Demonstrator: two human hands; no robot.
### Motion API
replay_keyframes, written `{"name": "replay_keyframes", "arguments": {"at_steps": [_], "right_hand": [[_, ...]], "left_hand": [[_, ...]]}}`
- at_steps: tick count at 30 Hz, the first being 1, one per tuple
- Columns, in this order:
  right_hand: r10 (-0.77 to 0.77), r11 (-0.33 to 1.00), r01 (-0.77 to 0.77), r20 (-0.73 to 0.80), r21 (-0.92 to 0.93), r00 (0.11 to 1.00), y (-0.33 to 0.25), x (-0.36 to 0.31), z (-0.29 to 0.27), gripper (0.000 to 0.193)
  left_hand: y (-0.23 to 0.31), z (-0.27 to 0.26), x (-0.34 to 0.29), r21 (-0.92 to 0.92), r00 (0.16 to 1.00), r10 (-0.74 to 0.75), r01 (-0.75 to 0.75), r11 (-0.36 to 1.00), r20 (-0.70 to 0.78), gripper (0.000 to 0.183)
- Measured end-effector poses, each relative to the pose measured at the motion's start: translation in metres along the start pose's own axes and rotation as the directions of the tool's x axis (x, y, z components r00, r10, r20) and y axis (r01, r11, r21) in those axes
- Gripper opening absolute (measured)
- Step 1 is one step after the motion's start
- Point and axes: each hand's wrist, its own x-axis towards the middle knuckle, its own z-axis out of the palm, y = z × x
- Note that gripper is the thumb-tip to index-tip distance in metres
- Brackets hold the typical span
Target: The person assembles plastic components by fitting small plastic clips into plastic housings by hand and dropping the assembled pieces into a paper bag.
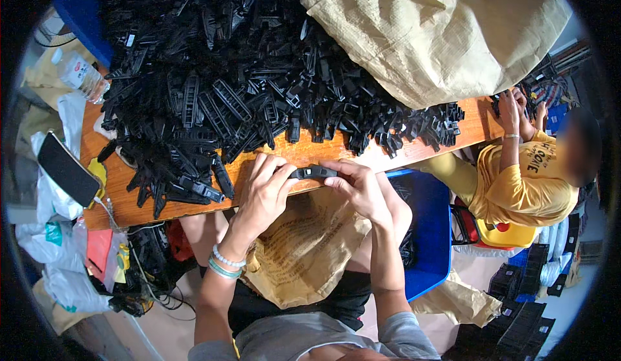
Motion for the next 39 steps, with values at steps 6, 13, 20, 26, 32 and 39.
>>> {"name": "replay_keyframes", "arguments": {"at_steps": [6,13,20,26,32,39], "right_hand": [[-0.240,0.932,0.219,-0.040,-0.290,0.970,-0.008,0.008,-0.011,0.028],[-0.260,0.957,0.241,-0.109,-0.162,0.960,0.011,0.009,-0.005,0.026],[-0.419,0.834,0.377,-0.017,-0.402,0.908,0.006,0.016,0.010,0.027],[-0.358,0.833,0.289,-0.062,-0.473,0.932,0.006,-0.008,0.017,0.037],[-0.313,0.918,0.203,-0.308,-0.342,0.898,0.000,-0.025,0.001,0.013],[-0.400,0.802,-0.057,-0.605,-0.595,0.689,0.023,0.018,-0.011,0.037]], "left_hand": [[-0.001,-0.002,0.003,0.006,1.000,0.004,-0.004,1.000,0.022,0.021],[0.000,-0.002,0.003,0.006,1.000,-0.010,0.010,1.000,0.014,0.020],[0.005,-0.002,0.007,0.072,0.998,0.040,-0.043,0.996,0.043,0.021],[0.003,-0.006,0.002,-0.084,0.997,0.047,-0.042,0.996,0.065,0.032],[-0.002,-0.020,0.024,0.541,0.992,0.053,0.019,0.841,-0.116,0.043],[-0.005,-0.012,0.025,0.597,0.979,0.201,-0.137,0.790,-0.041,0.034]]}}
